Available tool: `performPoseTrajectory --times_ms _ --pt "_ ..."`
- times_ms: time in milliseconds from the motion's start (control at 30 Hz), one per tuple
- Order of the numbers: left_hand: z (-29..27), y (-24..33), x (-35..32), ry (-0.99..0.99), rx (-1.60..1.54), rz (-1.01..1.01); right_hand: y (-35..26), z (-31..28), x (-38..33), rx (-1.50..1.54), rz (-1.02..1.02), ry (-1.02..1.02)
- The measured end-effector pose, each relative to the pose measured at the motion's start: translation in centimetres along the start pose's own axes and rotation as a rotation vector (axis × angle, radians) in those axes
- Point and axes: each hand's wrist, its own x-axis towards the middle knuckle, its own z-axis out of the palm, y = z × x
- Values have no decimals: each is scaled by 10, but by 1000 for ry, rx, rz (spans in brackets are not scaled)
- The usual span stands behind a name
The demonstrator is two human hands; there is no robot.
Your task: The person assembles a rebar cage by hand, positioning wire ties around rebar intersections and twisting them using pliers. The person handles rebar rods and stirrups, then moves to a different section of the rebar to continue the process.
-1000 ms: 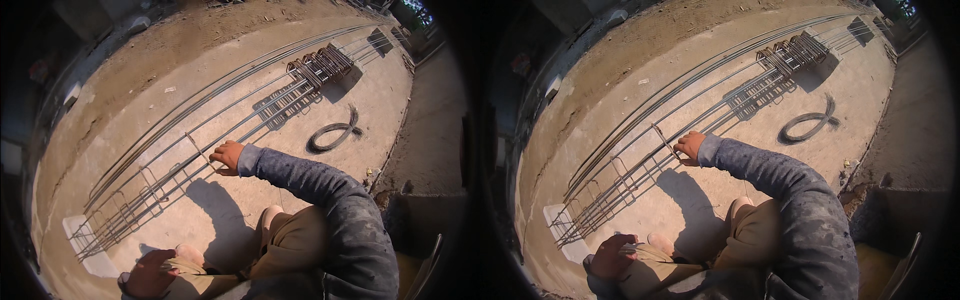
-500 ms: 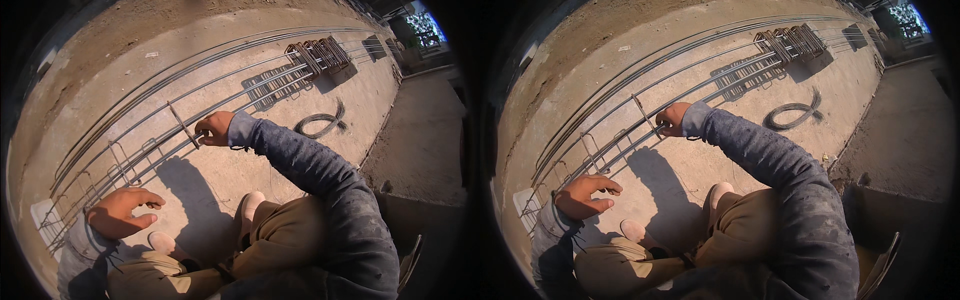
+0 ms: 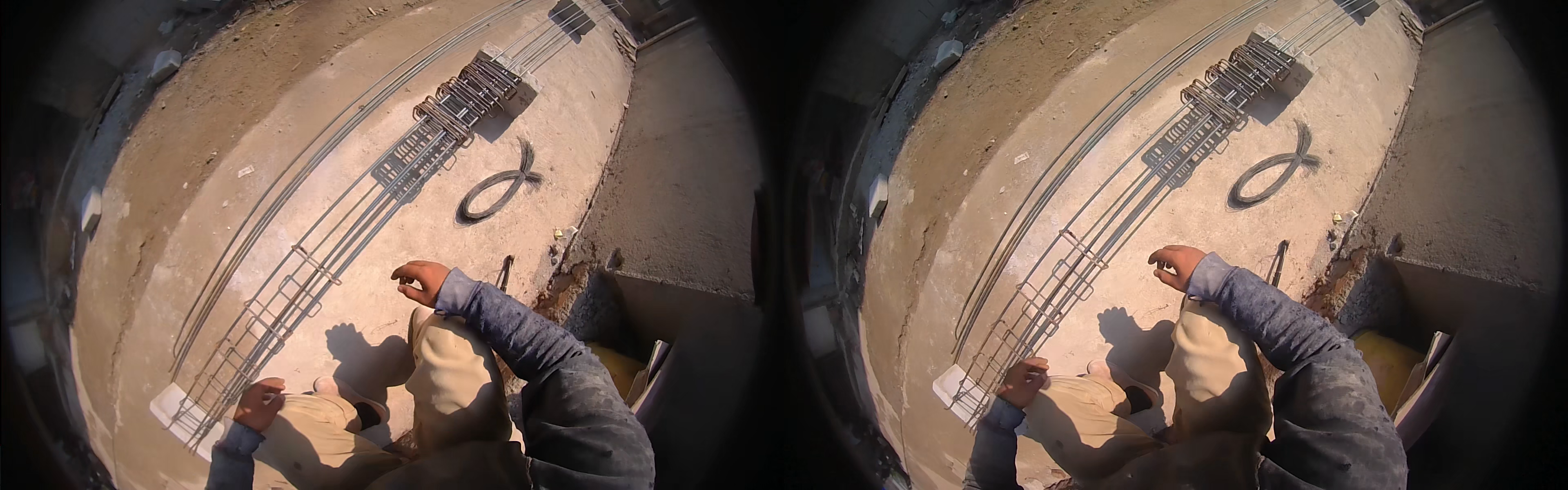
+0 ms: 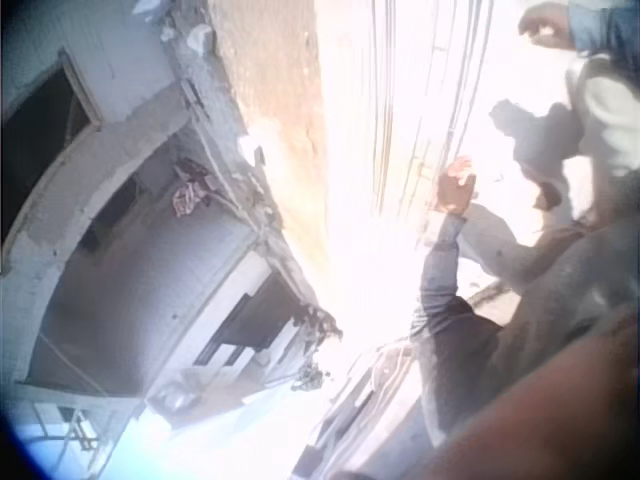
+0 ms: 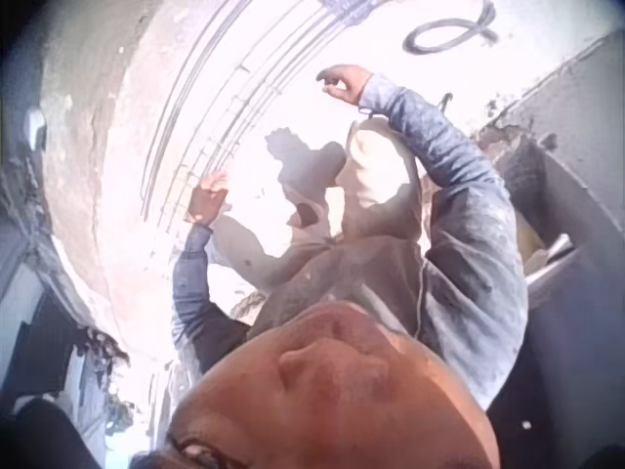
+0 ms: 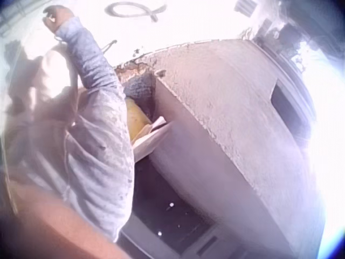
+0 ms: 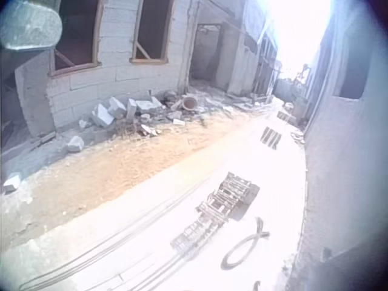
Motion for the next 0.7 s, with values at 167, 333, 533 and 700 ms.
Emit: performPoseTrajectory --times_ms 167,333,533,700 --pt "68 25 -146 -78 584 299 -31 1 -164 233 474 147" --pt "100 93 -227 -290 350 229 -58 -1 -287 372 935 345" --pt "68 189 -189 -117 267 176 -29 -46 -358 441 1001 305" --pt "64 264 -145 46 171 66 8 -109 -365 495 934 389"
